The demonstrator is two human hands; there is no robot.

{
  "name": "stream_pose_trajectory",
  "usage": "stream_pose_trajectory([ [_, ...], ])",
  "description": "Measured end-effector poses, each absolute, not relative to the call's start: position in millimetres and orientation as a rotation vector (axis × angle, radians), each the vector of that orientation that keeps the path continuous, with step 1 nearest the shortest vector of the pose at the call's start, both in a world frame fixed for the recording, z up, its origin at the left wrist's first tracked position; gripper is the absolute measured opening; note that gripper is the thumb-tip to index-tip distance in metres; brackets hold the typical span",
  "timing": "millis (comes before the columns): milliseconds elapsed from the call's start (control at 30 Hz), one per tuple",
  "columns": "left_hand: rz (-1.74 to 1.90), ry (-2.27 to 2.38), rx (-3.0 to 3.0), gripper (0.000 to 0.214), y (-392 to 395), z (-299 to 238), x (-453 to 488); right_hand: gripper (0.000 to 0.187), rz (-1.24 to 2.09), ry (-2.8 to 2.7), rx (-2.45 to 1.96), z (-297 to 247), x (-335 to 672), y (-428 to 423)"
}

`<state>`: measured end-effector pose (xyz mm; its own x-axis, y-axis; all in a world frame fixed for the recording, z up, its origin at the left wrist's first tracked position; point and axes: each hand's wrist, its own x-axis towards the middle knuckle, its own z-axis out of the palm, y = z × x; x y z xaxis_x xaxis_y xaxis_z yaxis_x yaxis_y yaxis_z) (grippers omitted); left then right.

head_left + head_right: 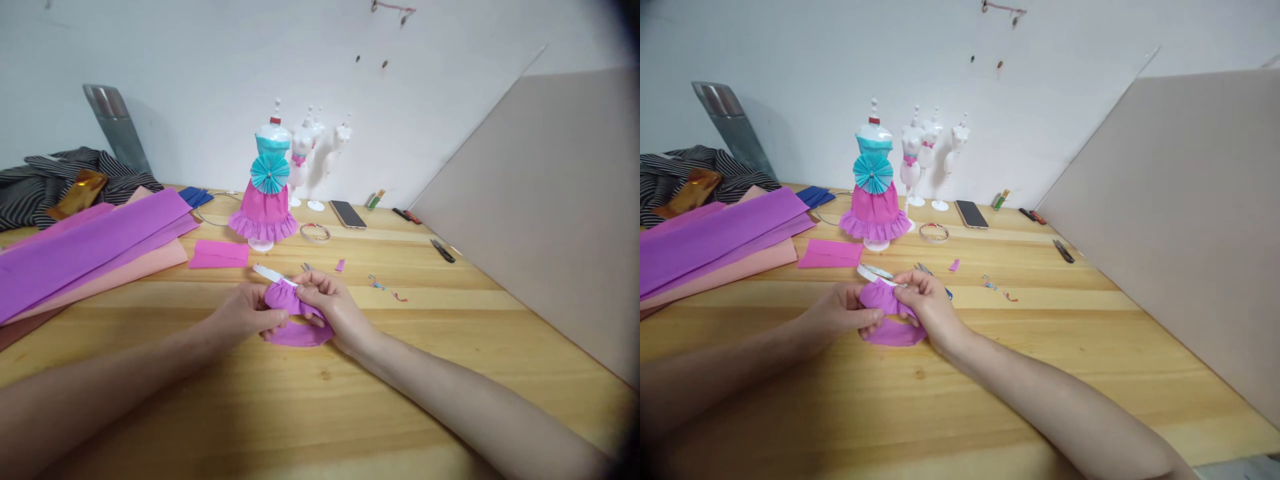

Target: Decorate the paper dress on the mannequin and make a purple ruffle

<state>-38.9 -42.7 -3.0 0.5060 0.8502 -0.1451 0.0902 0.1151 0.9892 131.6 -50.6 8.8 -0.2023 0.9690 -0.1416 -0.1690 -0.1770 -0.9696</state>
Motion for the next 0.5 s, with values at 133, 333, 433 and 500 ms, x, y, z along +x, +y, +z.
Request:
stream_pose_trajectory([
  [133,0.654,0.954,1.411,0.033,-43,-1,-45,0.028,1.483,-1.180,-1.090,6,134,-46],
  [333,1.306,1.266,1.774,0.036,-39,13,-58,0.025,1.444,-1.236,-1.132,6,134,-46],
  [433,1.182,1.162,2.187,0.028,-35,20,-60,0.022,1.397,-1.331,-1.181,8,132,-50],
  [500,0.984,1.042,2.336,0.034,-33,19,-60,0.021,1.372,-1.416,-1.198,8,131,-52],
])
